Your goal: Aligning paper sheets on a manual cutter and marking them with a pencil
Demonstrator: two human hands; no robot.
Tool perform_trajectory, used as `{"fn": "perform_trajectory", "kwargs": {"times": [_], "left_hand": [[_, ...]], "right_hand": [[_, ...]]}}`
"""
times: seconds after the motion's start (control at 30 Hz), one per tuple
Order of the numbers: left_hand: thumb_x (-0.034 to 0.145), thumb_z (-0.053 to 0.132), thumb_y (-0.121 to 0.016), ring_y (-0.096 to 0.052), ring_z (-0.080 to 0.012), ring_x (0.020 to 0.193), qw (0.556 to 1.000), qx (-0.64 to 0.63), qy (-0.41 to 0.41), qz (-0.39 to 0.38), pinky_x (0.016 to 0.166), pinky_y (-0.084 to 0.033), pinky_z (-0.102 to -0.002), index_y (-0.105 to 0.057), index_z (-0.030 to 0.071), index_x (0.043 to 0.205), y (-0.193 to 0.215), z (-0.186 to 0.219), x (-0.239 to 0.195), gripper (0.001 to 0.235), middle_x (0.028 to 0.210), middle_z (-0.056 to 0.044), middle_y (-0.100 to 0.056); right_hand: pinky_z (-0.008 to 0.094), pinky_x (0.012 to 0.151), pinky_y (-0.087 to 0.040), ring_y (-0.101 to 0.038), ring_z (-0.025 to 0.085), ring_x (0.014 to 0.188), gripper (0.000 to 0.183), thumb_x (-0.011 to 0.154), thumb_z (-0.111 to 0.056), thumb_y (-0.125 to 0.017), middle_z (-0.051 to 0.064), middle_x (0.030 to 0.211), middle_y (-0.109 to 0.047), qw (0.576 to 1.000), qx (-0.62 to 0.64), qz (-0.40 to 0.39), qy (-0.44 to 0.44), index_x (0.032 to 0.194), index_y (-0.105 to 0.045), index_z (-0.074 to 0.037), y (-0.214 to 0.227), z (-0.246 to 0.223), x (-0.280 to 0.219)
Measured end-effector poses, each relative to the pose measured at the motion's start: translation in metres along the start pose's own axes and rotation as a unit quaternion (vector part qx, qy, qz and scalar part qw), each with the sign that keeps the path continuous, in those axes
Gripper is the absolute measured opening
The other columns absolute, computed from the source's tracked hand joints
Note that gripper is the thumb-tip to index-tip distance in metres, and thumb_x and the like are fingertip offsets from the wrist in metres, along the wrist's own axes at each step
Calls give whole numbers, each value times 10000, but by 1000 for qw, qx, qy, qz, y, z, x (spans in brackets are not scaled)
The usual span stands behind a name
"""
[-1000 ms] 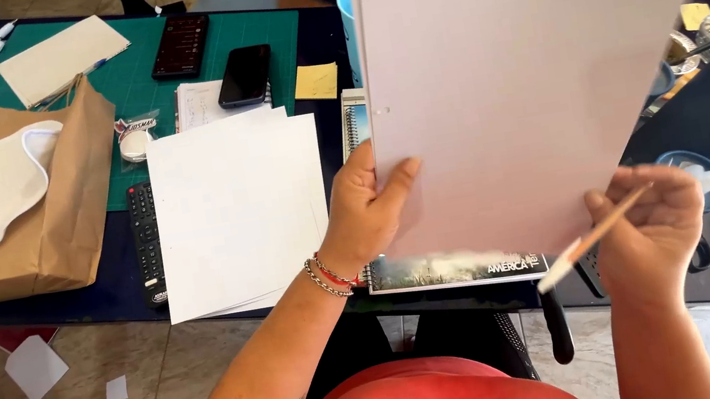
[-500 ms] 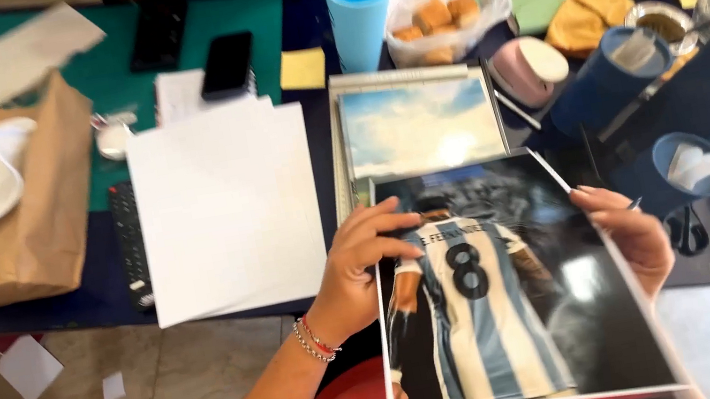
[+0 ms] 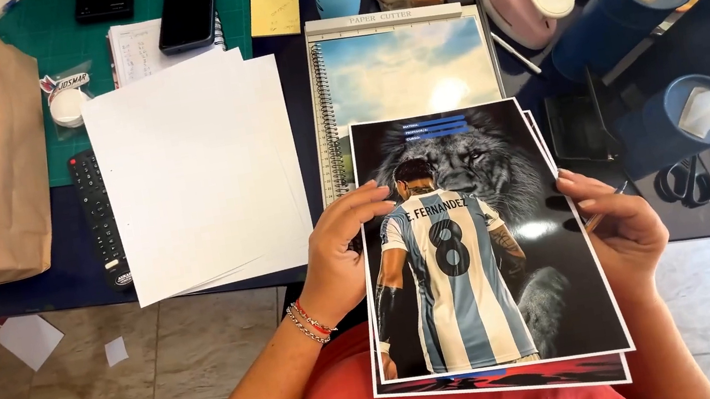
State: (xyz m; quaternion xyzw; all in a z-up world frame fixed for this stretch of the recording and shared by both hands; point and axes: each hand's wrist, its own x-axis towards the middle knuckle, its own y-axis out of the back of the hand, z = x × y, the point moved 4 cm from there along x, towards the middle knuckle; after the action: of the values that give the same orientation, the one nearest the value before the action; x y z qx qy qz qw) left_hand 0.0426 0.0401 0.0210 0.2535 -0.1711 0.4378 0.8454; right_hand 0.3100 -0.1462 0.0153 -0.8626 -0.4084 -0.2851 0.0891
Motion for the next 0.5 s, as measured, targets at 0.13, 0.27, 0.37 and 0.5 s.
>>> {"fn": "perform_trajectory", "kwargs": {"times": [0.13, 0.27, 0.37, 0.5], "left_hand": [[901, 56, -782, -648, -293, 1286, 1000, -6, -4, 13, 1144, -513, -431, -683, 96, 1200, 2, 5, 2, 318, 1294, -108, -697], [908, 119, -787, -704, -269, 1231, 997, 56, -50, 25, 1080, -483, -435, -688, 141, 1170, 7, 14, 10, 281, 1230, -29, -740], [917, 276, -799, -752, -181, 977, 993, 52, -102, 35, 976, -484, -402, -719, 169, 1116, 18, 33, 33, 240, 1055, 3, -779], [943, 68, -757, -737, -235, 970, 991, -21, -126, 37, 880, -656, -327, -696, 72, 1091, 25, 52, 69, 161, 1028, -92, -734]], "right_hand": [[483, 1224, -544, -662, 395, 1308, 299, 879, 67, -734, 250, 1215, -672, 1000, -1, -11, 7, 1049, -537, -80, 3, 4, 0], [462, 1151, -588, -700, 377, 1206, 231, 933, -22, -716, 238, 1135, -688, 999, 0, -19, 35, 1080, -541, -57, 6, -6, 11], [324, 938, -614, -725, 281, 1084, 246, 917, -200, -739, 231, 1149, -700, 996, 70, 57, -25, 1069, -595, -71, -13, -47, 31], [294, 809, -659, -751, 292, 1045, 414, 849, -281, -788, 239, 1113, -701, 989, 118, -20, 91, 1147, -613, -52, 8, -13, 68]]}}
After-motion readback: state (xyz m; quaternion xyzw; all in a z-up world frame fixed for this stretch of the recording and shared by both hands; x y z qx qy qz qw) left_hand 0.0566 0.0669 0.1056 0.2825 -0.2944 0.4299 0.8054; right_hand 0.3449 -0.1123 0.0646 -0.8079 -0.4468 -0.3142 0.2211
